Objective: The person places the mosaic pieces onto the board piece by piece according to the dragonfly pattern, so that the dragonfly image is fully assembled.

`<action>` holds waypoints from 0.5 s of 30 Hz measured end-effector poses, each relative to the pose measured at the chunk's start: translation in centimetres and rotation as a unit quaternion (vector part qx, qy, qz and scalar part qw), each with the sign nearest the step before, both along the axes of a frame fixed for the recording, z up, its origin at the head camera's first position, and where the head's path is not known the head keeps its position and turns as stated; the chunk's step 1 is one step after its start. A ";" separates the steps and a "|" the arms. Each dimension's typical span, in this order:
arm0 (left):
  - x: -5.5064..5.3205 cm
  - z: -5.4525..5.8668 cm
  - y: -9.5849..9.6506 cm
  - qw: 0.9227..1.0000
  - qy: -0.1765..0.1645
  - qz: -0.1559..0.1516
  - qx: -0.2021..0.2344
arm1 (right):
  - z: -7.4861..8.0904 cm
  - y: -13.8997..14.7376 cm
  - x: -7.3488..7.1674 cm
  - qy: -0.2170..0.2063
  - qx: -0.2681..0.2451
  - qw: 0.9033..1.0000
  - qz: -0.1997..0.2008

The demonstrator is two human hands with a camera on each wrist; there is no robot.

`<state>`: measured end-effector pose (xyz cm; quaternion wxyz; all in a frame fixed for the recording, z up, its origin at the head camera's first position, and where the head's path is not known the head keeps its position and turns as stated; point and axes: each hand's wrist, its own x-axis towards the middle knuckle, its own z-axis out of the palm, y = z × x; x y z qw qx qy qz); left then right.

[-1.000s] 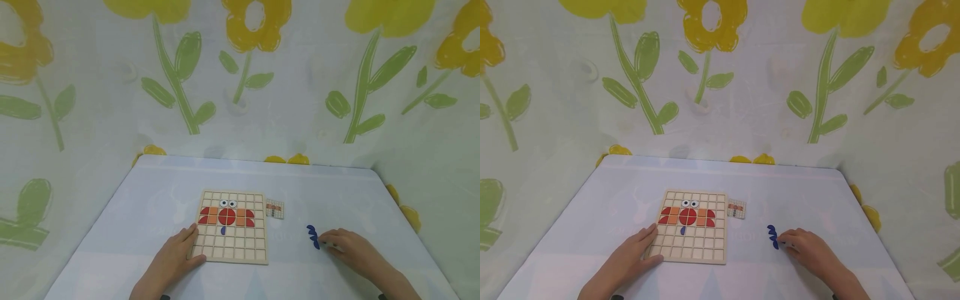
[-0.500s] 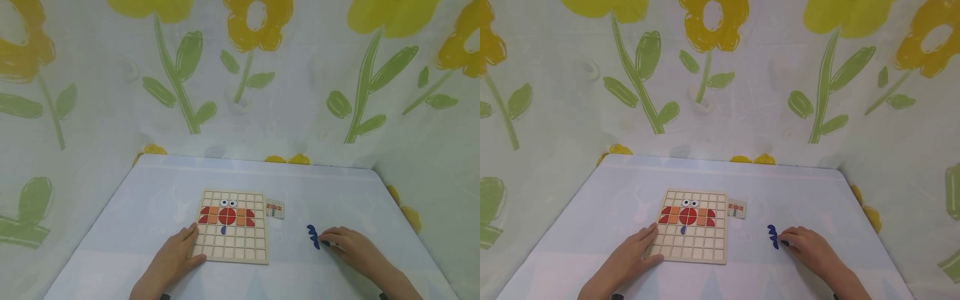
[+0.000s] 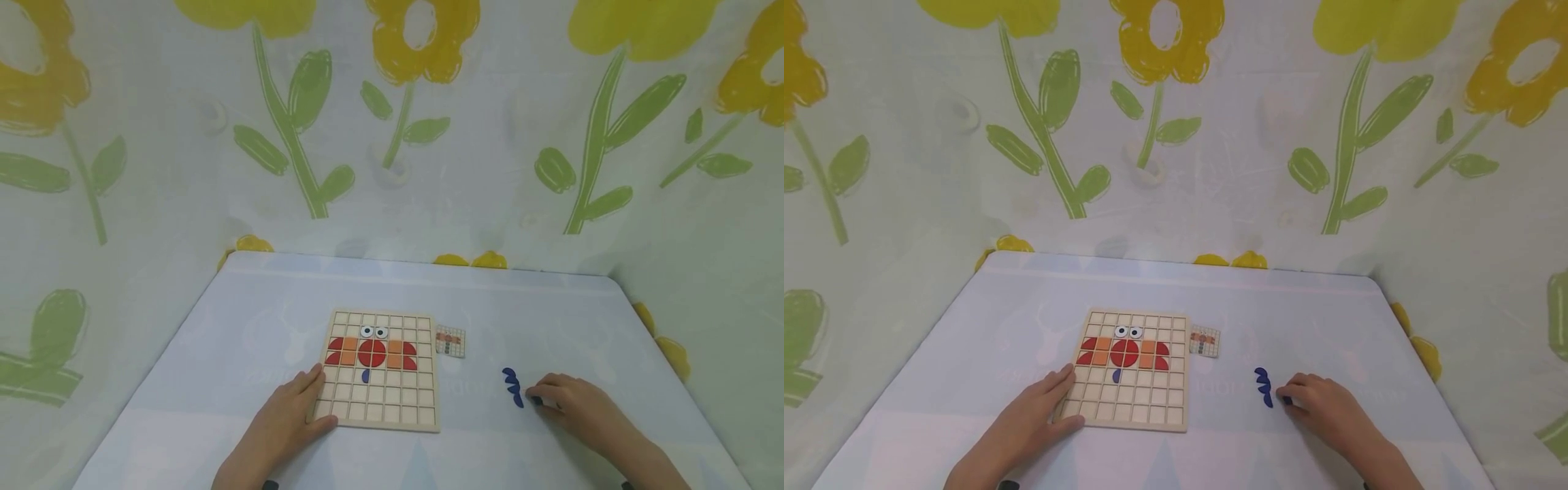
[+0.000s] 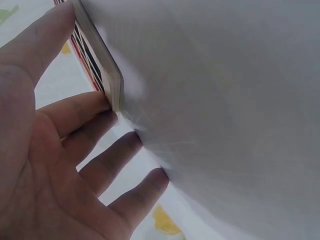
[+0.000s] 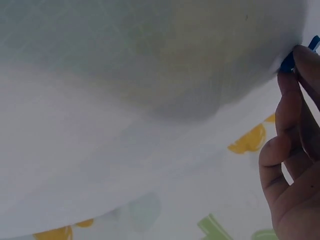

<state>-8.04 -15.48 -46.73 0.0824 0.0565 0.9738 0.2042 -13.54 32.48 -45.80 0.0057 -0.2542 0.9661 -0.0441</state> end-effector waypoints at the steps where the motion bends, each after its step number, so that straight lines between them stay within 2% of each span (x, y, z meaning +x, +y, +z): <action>1: 0.0 0.0 0.0 1.000 0.001 0.000 0.000 | 0.0 0.0 0.0 -0.005 0.004 1.000 -0.008; 15: 0.1 0.0 -0.1 1.000 0.006 0.002 0.004 | 0.1 0.1 0.1 -0.038 -0.016 0.998 -0.052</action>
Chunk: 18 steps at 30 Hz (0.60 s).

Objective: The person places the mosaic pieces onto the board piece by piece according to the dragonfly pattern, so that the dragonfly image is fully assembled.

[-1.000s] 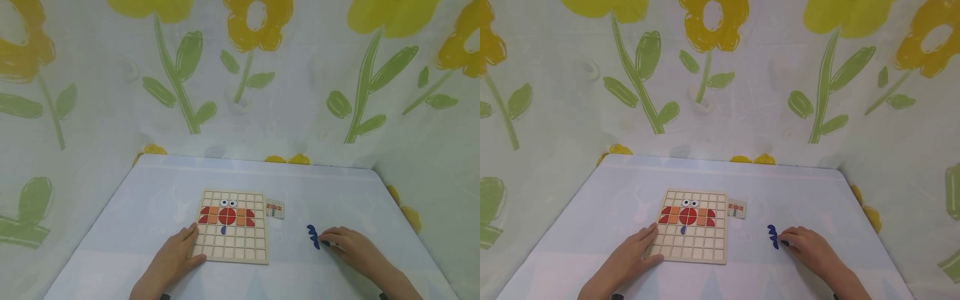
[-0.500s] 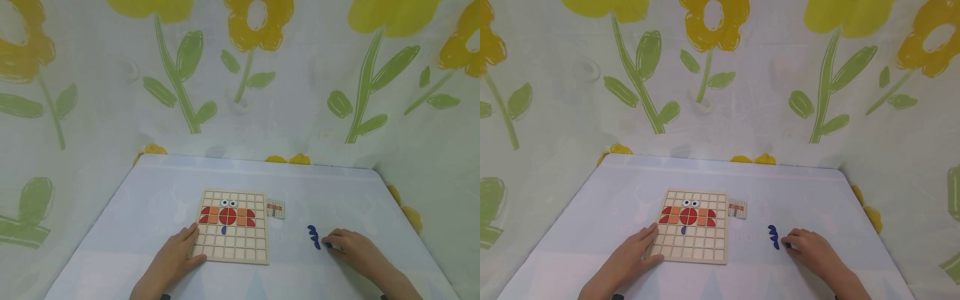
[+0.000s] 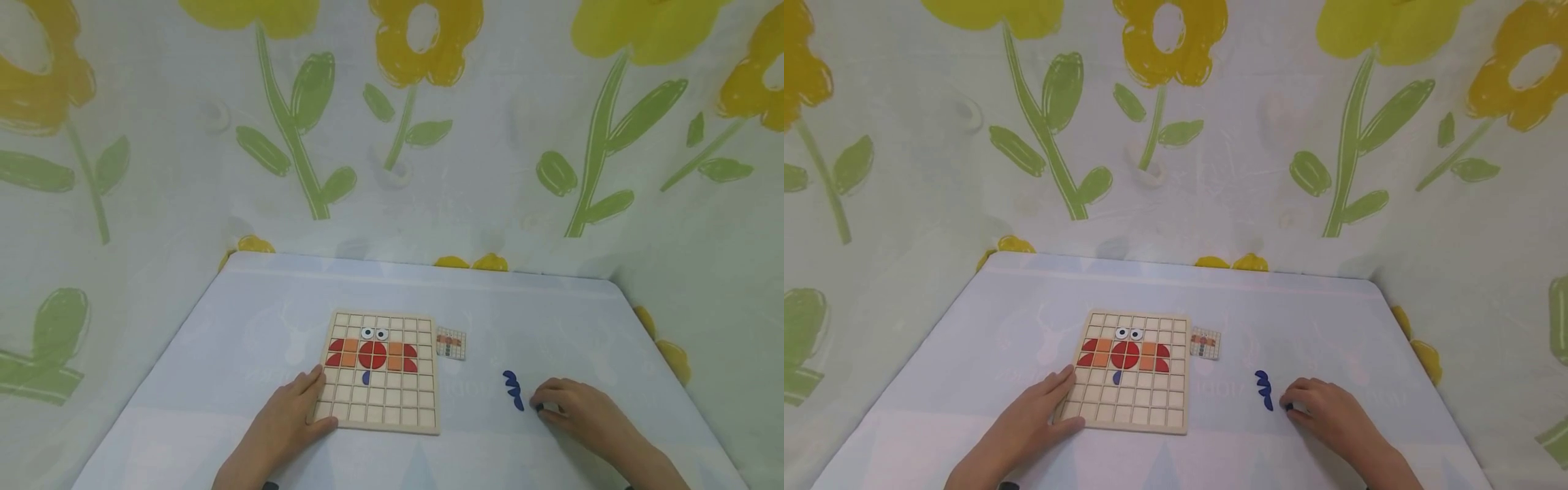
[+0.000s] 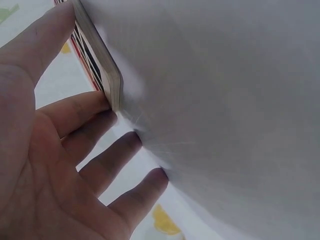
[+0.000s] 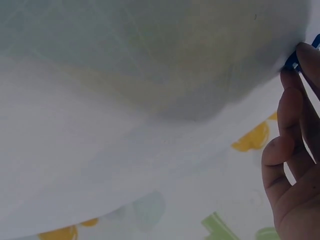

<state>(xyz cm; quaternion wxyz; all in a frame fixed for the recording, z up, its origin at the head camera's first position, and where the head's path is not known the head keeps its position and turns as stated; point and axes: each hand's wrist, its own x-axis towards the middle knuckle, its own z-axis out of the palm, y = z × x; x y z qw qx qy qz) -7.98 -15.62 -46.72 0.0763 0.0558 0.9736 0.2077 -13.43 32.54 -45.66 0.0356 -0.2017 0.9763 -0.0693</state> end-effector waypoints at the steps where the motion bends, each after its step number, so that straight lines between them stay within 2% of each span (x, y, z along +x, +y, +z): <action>1: 0.0 0.0 0.0 1.000 -0.001 0.001 0.000 | 0.0 0.0 0.0 0.000 0.001 1.000 -0.002; 18: -0.1 -0.2 0.0 1.000 0.003 -0.002 0.001 | 0.5 -0.8 0.0 0.045 -0.010 0.999 0.009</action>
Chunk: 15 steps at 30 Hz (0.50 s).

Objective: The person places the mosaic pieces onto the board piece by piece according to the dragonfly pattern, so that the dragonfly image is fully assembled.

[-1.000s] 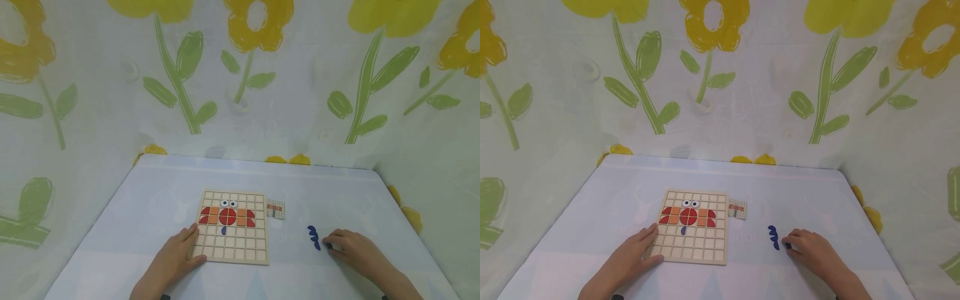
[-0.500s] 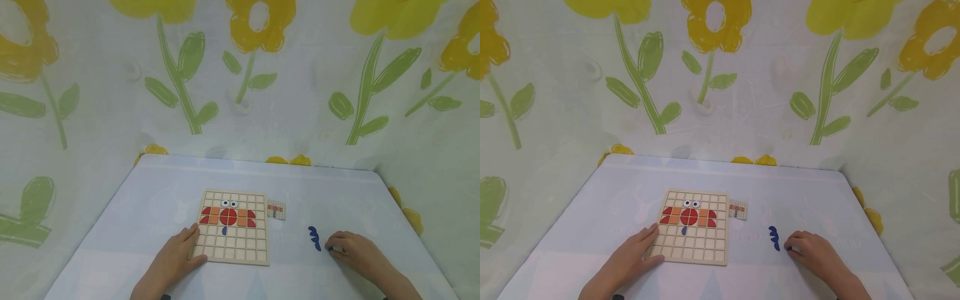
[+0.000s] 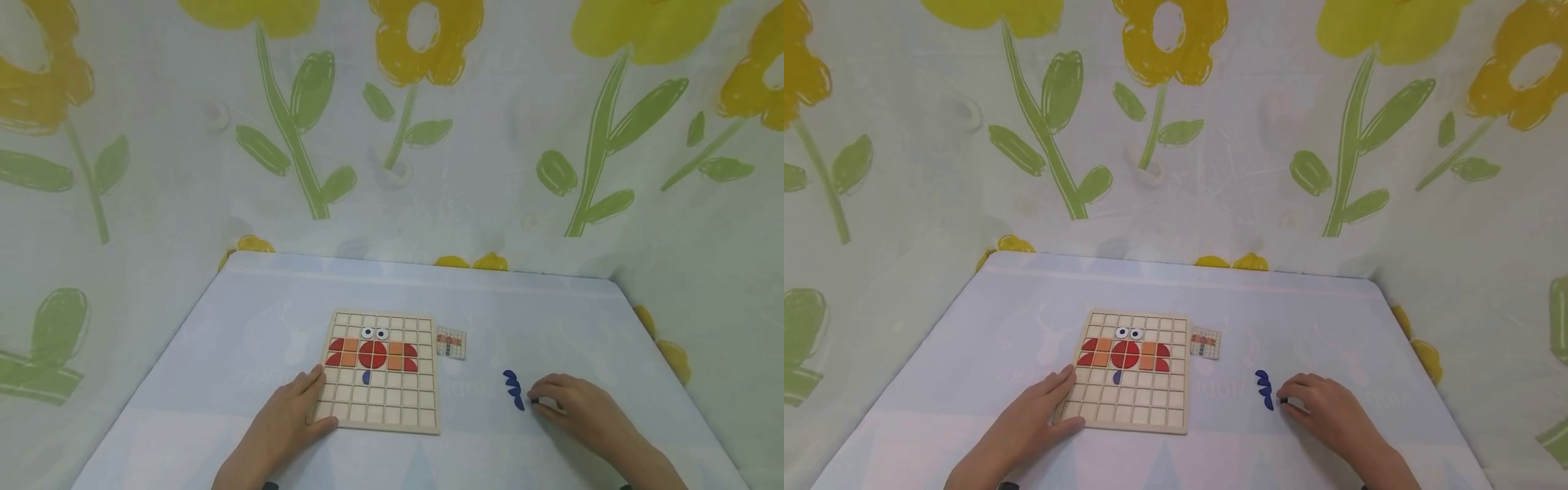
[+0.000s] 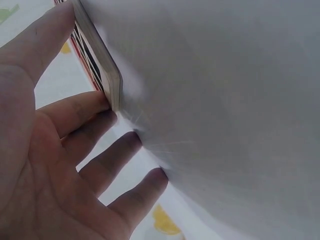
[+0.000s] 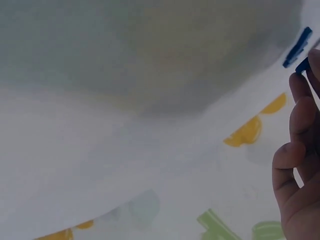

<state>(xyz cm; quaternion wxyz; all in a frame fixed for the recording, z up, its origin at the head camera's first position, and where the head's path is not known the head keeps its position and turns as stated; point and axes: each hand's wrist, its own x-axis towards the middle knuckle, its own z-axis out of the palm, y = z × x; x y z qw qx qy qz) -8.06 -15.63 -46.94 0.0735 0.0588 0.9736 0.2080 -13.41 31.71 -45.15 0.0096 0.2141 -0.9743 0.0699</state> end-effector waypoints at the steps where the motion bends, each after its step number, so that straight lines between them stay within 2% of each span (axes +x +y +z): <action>1: 0.0 0.1 0.0 1.000 0.000 0.000 -0.001 | 0.1 -0.2 0.0 0.006 -0.003 1.000 0.003; 6: 0.0 0.1 0.0 1.000 0.000 0.000 -0.004 | 0.6 -1.1 0.1 0.046 -0.025 0.998 0.029; 15: -0.1 0.0 0.0 1.000 0.002 0.001 -0.004 | 0.8 -2.6 0.0 0.113 -0.070 0.987 0.085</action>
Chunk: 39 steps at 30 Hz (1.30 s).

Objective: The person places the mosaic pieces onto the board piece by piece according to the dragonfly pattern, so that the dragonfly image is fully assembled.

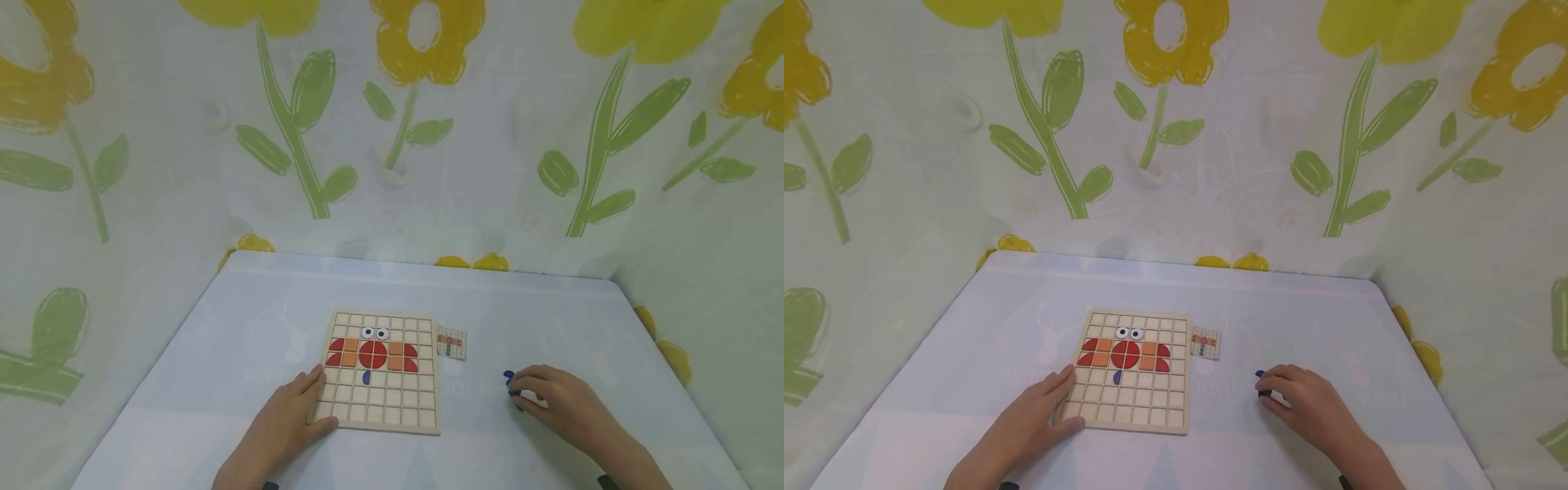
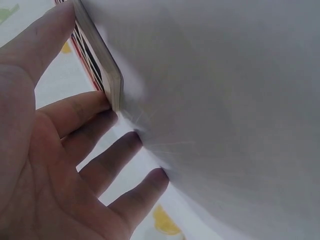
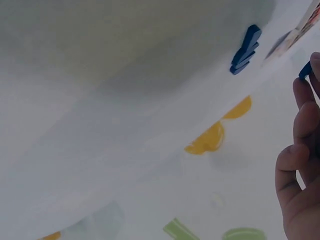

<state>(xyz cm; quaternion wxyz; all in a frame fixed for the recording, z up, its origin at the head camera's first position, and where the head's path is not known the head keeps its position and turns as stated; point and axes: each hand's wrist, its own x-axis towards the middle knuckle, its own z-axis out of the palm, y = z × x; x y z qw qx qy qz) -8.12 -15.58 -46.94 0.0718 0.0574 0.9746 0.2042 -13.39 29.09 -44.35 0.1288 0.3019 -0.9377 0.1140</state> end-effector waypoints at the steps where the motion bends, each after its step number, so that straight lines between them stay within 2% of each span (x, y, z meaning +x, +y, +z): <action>1: 0.0 0.0 0.0 1.000 0.000 0.000 0.000 | 0.0 -0.2 0.0 0.007 -0.004 1.000 0.006; 6: 0.1 0.0 0.0 1.000 0.000 -0.001 -0.001 | 0.2 -1.3 -0.3 0.029 -0.024 0.999 0.035; 12: 0.1 -0.1 -0.1 1.000 0.004 -0.001 -0.002 | 0.3 -3.0 -0.7 0.017 -0.035 0.998 0.049; 19: 0.1 -0.1 -0.1 1.000 0.002 0.000 0.004 | 0.6 -5.1 -1.6 0.031 -0.071 0.994 0.082; 27: 0.1 0.0 -0.2 1.000 0.006 -0.001 -0.001 | 0.8 -7.9 -2.5 0.003 -0.102 0.992 0.076; 33: 0.0 -0.2 -0.2 1.000 0.010 -0.001 0.002 | 1.0 -10.5 -3.3 -0.015 -0.133 0.986 0.101; 39: 0.1 -0.1 -0.1 1.000 0.014 -0.004 -0.001 | 0.6 -12.9 -4.0 -0.026 -0.136 0.983 0.121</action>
